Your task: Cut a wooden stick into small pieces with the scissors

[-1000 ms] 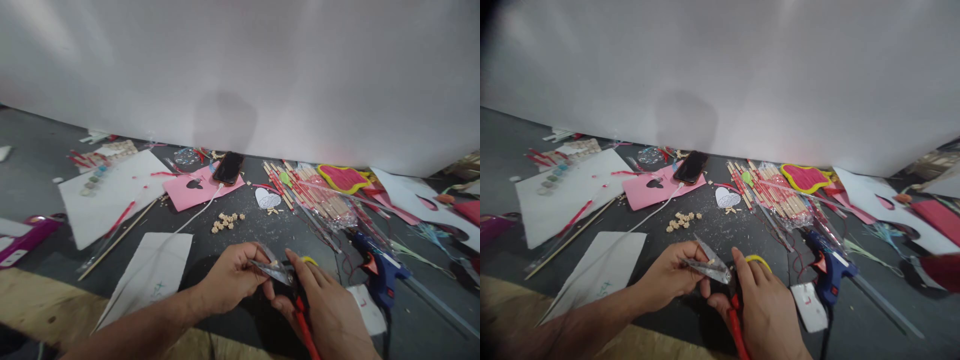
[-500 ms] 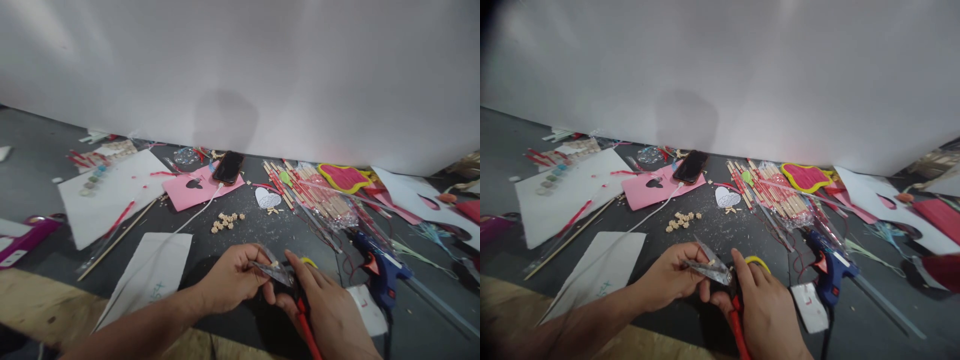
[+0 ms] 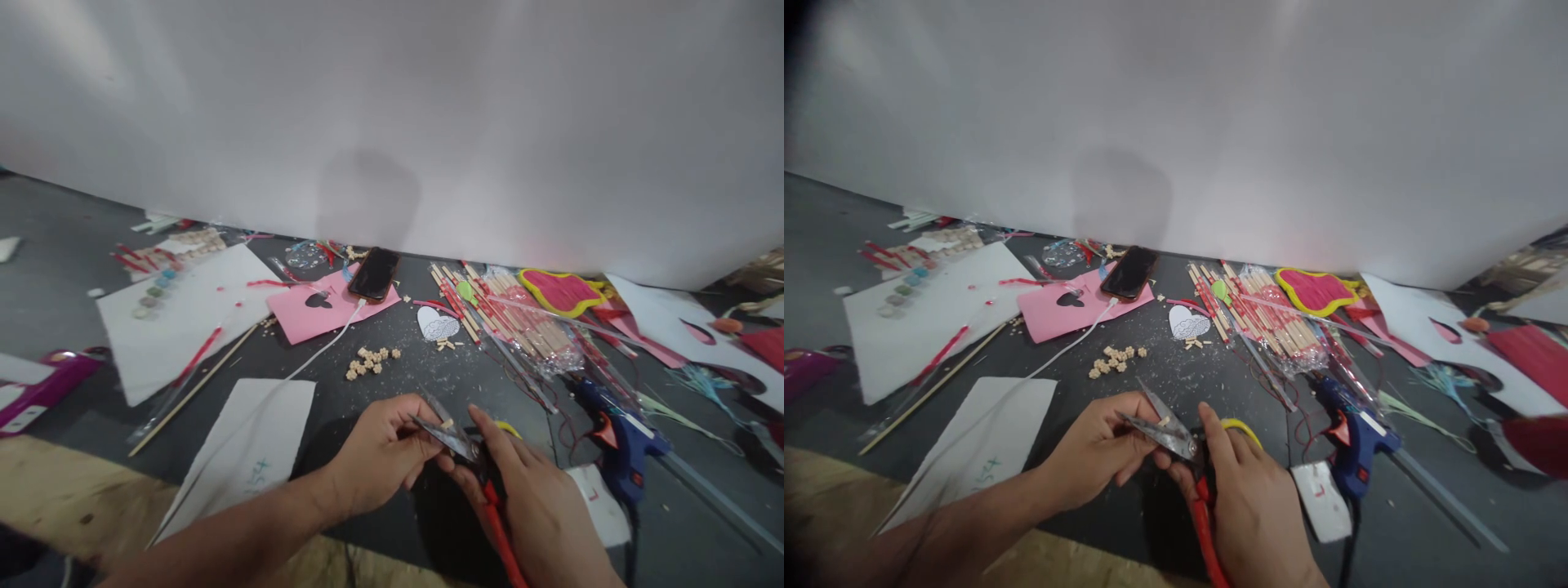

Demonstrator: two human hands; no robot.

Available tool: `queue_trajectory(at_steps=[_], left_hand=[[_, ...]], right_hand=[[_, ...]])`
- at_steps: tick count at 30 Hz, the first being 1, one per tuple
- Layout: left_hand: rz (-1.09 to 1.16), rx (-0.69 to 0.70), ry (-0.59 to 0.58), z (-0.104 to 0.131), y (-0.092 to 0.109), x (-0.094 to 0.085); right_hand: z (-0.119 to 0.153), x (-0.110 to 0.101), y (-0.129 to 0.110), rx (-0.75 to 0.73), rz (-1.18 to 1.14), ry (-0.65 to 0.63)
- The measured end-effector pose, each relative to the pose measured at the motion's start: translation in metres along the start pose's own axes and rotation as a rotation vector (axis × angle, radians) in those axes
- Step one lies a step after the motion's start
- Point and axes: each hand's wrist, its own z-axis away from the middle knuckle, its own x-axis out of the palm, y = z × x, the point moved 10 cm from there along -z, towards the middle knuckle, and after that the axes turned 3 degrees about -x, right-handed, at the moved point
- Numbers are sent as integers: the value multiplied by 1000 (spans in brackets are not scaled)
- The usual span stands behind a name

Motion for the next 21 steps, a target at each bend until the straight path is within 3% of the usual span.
queue_trajectory(at_steps=[5,21], left_hand=[[54,-73,-32,2,-1,3],[34,-52,-59,0,-7,3]], right_hand=[[-2,-2,-1,-2,-45,4],[1,-3,-7,-76,18,29]])
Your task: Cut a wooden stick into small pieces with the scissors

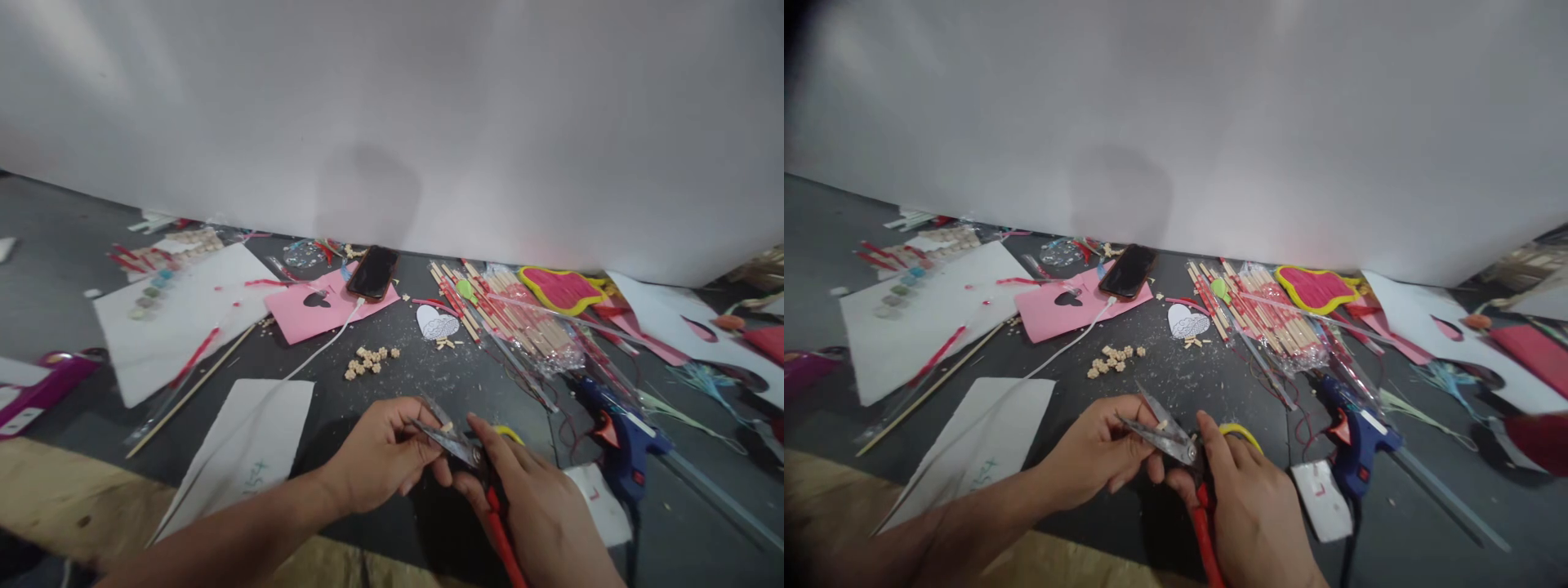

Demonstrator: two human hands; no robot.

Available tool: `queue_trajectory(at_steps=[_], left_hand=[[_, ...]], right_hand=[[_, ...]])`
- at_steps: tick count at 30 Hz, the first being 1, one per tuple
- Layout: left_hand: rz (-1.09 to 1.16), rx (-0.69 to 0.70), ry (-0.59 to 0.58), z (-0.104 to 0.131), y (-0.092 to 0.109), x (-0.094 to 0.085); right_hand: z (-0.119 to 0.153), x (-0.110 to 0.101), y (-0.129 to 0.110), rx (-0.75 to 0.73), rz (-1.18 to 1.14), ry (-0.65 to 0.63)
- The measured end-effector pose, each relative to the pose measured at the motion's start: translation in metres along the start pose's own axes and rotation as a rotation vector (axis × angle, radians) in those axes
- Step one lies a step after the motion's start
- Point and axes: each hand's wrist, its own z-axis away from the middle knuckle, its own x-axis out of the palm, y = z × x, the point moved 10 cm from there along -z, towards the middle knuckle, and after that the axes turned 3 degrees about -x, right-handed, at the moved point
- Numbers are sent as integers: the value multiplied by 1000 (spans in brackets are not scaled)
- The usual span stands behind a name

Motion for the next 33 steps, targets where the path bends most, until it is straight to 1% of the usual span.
queue_trajectory(at_steps=[4,9,13,16,19,24,29,33], left_hand=[[-5,25,13,0,3,-1],[4,37,40,1,9,-1],[-49,81,34,2,11,-1],[-90,92,30,3,8,-2],[-125,99,32,3,6,-3],[-150,139,19,3,7,-2],[-215,151,79,4,10,-8],[-236,170,92,5,16,-6]], right_hand=[[-1,1,3,30,12,-13],[0,-4,13,169,-48,-8],[3,-6,18,229,-54,-10],[2,-3,17,191,-5,-39],[1,-4,16,141,42,-19],[2,1,18,149,4,-45],[0,-3,21,167,22,-17],[1,1,16,130,-26,-45]])
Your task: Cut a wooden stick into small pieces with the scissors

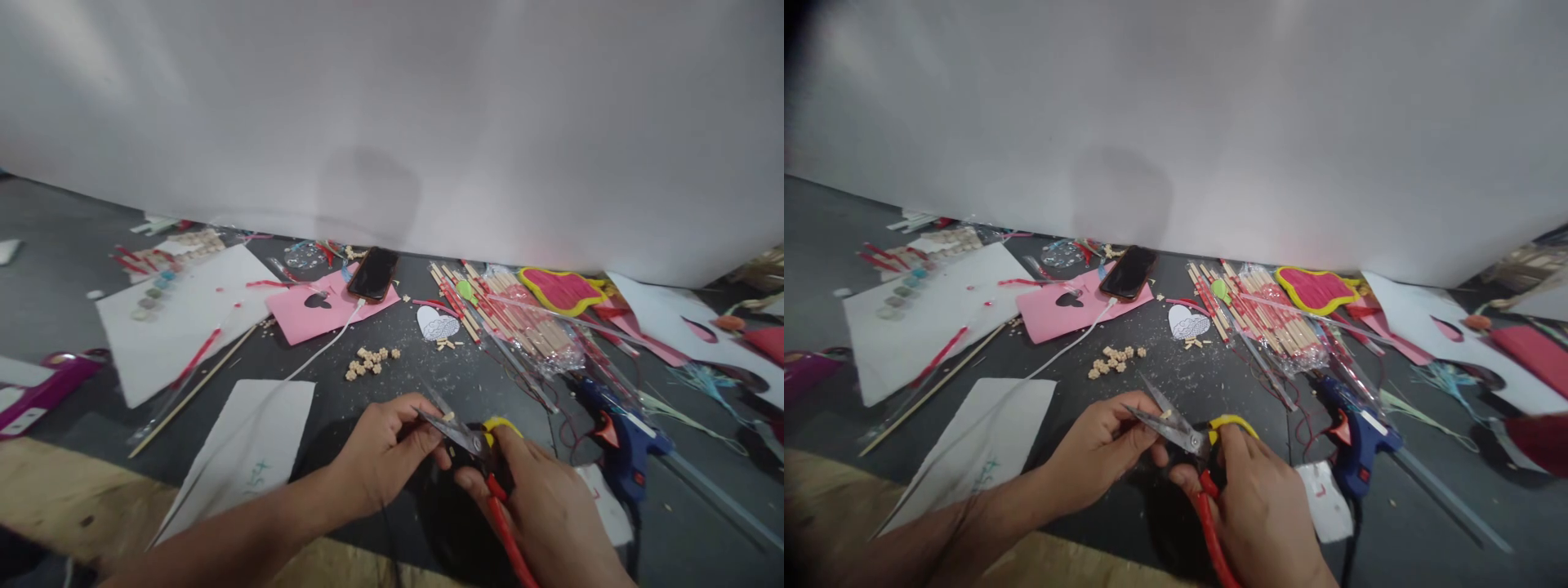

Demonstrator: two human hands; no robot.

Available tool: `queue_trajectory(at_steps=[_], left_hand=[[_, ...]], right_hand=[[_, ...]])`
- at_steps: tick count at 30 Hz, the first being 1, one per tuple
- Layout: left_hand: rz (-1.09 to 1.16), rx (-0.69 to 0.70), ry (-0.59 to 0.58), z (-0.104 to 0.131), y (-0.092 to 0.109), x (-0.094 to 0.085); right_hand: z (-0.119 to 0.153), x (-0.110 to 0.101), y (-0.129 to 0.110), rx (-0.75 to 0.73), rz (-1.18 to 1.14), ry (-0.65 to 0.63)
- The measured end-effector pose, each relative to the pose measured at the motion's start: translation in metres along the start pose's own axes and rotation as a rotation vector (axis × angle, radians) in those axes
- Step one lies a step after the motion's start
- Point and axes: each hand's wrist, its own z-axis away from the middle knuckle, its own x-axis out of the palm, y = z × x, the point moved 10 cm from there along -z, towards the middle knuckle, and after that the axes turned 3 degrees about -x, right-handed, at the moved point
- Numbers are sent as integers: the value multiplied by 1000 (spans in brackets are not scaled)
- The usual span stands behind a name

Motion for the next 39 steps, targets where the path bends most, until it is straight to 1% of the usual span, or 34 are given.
queue_trajectory(at_steps=[4,6,10,13,18,24,32,36,39], left_hand=[[-30,31,12,2,5,-1],[-34,30,15,3,6,-2],[-91,70,34,3,12,-6],[-90,77,23,4,15,-6],[-67,26,1,5,14,-4],[15,4,-13,2,9,-2],[53,-8,-25,-1,6,-1],[132,-63,-72,-1,-2,5],[161,-59,-84,-2,-3,8]], right_hand=[[3,8,-5,-21,-88,-48],[3,9,-5,-19,-115,-59],[-1,1,-2,6,-125,-26],[-4,-3,-2,7,-162,-15],[-5,-3,-2,31,-172,-26],[-5,2,0,28,-179,-63],[-2,8,3,47,-168,-80],[-3,9,3,31,-188,-69],[-3,12,3,26,-201,-76]])
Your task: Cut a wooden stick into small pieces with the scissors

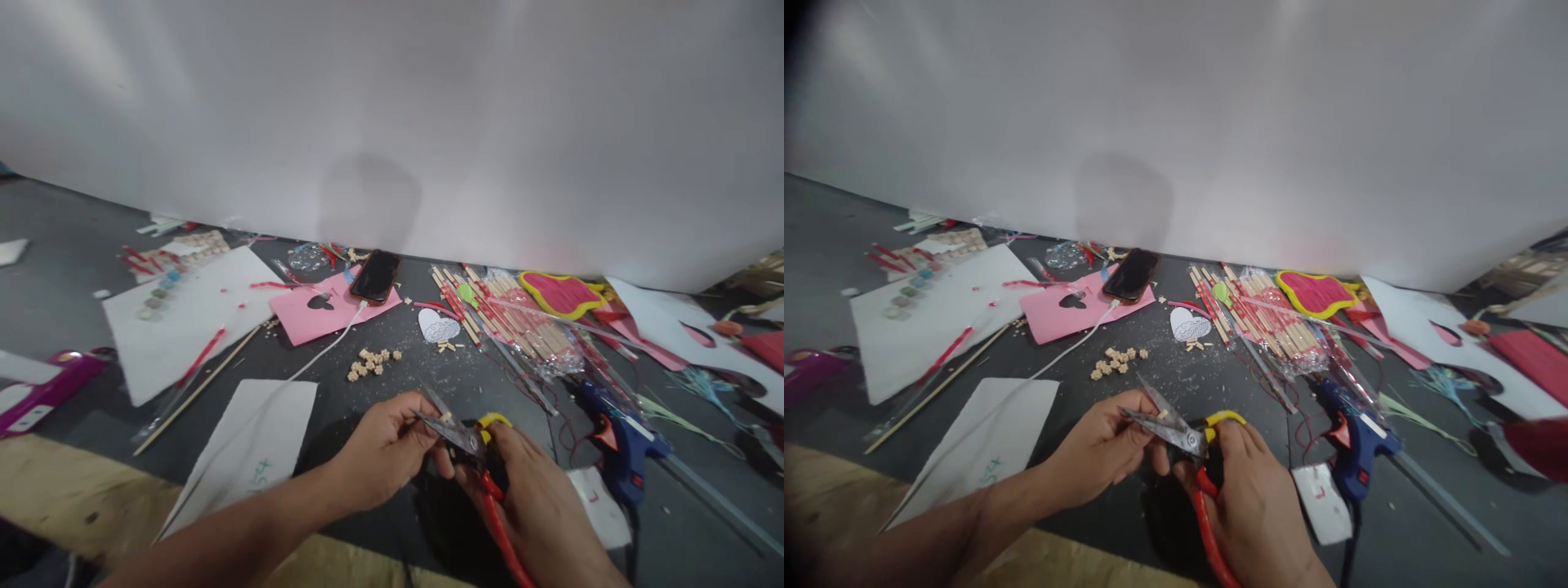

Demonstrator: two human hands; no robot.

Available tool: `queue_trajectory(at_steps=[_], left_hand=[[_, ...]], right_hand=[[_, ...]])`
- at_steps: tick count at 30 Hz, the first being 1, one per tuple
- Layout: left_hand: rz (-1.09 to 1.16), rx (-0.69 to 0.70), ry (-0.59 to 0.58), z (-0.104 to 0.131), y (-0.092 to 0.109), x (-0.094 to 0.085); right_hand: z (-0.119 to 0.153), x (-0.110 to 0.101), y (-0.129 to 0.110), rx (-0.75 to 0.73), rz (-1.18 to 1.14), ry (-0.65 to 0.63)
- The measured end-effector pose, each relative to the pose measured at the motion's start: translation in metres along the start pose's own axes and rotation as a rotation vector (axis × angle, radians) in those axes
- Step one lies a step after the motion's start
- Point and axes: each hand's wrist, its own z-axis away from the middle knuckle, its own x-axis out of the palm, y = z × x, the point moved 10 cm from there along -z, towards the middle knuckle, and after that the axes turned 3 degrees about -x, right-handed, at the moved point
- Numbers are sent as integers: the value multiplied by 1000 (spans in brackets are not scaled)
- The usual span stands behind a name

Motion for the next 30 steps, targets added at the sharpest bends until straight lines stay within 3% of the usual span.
queue_trajectory(at_steps=[14,22,30], left_hand=[[-69,30,22,2,5,-3],[-66,6,10,-1,-3,-3],[-71,26,14,-1,2,-2]], right_hand=[[-1,0,1,28,-15,-44],[0,-5,-4,-31,104,-4],[0,-8,0,-10,135,27]])
